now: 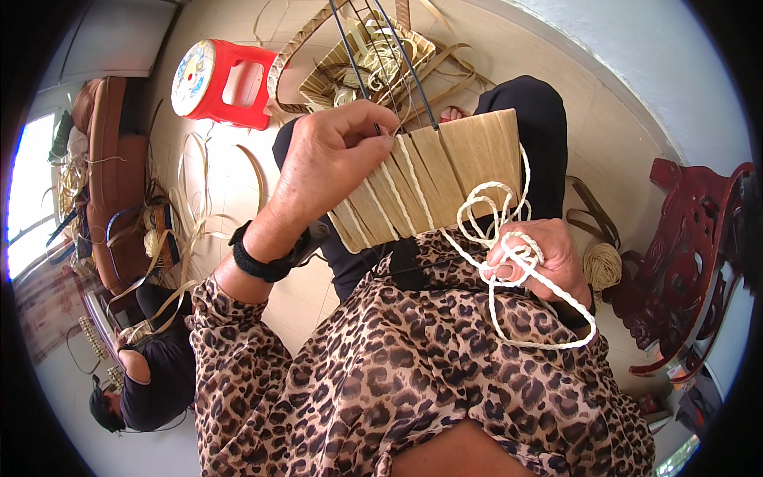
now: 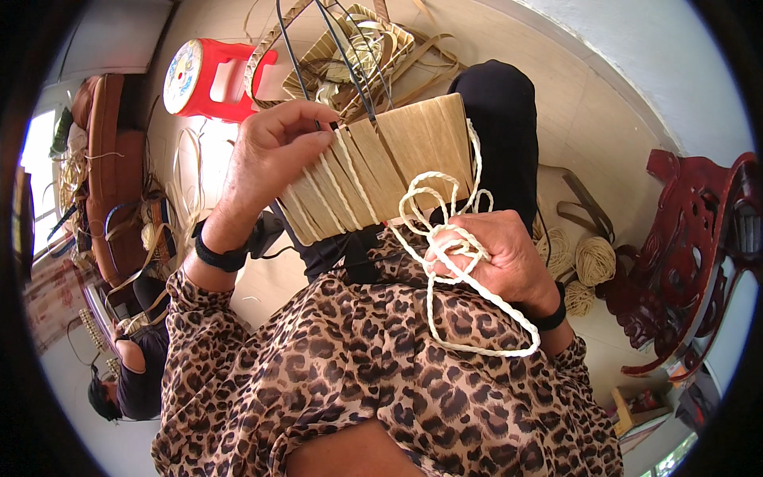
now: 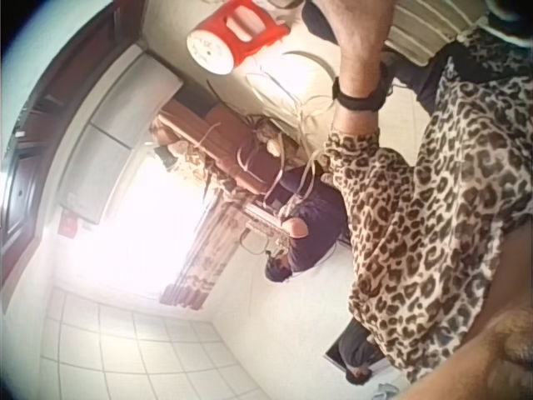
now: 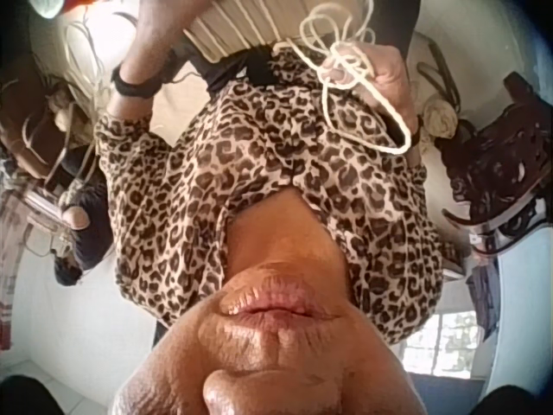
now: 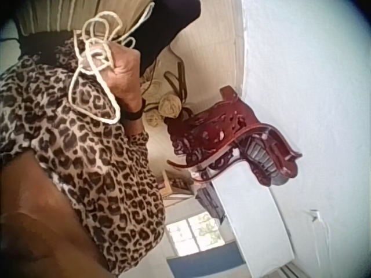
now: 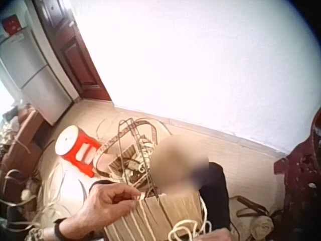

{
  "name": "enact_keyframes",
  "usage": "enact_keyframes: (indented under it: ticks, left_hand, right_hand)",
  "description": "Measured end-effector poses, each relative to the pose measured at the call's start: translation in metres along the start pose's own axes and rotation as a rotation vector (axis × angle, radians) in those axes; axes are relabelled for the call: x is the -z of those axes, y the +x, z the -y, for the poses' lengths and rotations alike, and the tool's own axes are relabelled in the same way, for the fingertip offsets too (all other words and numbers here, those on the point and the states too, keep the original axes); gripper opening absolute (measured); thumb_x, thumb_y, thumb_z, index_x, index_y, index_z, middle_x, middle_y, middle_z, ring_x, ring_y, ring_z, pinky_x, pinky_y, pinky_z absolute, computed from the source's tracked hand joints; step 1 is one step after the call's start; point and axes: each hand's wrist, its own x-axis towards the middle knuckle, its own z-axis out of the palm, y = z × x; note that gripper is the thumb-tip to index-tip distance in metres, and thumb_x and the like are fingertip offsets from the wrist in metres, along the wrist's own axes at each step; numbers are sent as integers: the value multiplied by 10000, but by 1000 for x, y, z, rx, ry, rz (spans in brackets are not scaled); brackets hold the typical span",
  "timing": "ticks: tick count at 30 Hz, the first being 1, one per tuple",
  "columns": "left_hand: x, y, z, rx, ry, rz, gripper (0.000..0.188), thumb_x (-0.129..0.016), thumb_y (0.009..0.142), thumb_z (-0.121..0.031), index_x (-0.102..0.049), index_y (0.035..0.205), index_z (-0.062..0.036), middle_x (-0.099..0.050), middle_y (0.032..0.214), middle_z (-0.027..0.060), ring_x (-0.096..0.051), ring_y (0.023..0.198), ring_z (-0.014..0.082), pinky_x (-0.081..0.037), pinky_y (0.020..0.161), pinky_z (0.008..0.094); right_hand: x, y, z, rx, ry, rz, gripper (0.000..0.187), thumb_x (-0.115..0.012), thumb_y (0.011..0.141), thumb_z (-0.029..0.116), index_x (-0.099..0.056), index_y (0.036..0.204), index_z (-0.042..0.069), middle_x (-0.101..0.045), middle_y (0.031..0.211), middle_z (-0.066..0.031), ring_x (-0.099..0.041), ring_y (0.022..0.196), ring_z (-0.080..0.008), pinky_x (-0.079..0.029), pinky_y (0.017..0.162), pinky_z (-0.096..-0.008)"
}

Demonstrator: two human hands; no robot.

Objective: The person weaves a white rope through the wooden slats of a partially constructed basket by hand, pulling the rope through various openings and tying knots.

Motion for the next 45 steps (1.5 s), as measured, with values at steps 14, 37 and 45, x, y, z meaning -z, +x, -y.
enact_keyframes:
  ticks: [14, 37, 45]
  left_hand:
    - [18, 14, -19, 387, -80, 158, 184, -614, 684, -91, -559, 834, 1, -582, 719, 33, -535, 638, 96, -421, 610, 213]
    - [5, 15, -13, 510, -391, 277, 165, -612, 675, -2, -620, 834, 44, -623, 751, 86, -590, 659, 139, -468, 663, 236]
    - [9, 21, -8, 486, -402, 299, 154, -559, 682, -32, -612, 809, 37, -604, 742, 66, -561, 659, 128, -446, 663, 223]
  right_hand:
    - [0, -8, -4, -89, 214, -40, 175, -712, 705, 89, -597, 795, -7, -644, 704, -78, -643, 646, -146, -501, 585, -239]
    - [3, -12, 1, -26, 154, -5, 138, -697, 725, 120, -616, 729, 8, -623, 668, -71, -603, 569, -171, -444, 508, -256]
    - [4, -7, 1, -58, 237, -19, 122, -675, 743, 89, -601, 752, -7, -625, 678, -88, -612, 590, -164, -454, 521, -247]
